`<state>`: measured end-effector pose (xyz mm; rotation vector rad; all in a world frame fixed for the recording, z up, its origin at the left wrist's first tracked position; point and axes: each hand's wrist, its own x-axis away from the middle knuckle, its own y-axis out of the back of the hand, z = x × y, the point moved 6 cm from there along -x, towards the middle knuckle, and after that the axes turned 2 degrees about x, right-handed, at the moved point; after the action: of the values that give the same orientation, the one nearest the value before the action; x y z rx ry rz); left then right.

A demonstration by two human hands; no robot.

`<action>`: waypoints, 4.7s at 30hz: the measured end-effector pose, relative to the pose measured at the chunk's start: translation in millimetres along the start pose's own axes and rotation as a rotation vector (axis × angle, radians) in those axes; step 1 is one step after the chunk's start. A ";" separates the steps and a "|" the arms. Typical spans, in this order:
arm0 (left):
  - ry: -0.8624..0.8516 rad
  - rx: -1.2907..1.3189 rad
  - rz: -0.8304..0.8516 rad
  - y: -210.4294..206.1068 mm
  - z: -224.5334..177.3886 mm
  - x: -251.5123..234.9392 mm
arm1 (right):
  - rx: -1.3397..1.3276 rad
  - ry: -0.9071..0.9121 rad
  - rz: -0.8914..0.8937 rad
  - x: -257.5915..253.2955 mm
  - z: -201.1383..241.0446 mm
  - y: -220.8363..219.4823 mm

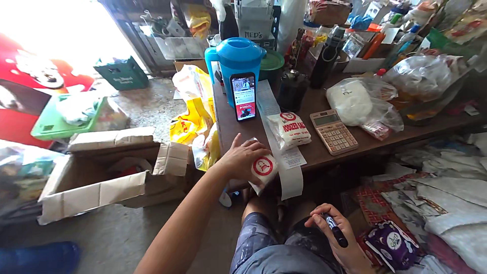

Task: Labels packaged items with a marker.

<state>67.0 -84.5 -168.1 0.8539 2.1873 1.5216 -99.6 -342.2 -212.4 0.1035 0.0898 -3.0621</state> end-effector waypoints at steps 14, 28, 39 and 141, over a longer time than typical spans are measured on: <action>0.820 0.633 -0.250 -3.8 28.7 74.4 | -0.032 -0.052 -0.051 5.2 -14.9 7.2; 0.334 0.363 -0.540 -44.1 10.7 41.6 | -0.150 0.019 0.085 -18.2 -0.8 -20.6; 0.391 0.555 -0.737 -30.1 31.0 41.9 | -0.236 0.091 0.180 -119.5 37.3 -88.1; 0.315 0.653 -0.934 -29.9 51.7 47.7 | 0.241 0.360 0.147 -186.6 8.7 -164.4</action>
<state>52.6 -23.7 -212.1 -0.3306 2.7322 0.5026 72.6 -165.3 -181.6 0.6434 -0.2551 -2.8575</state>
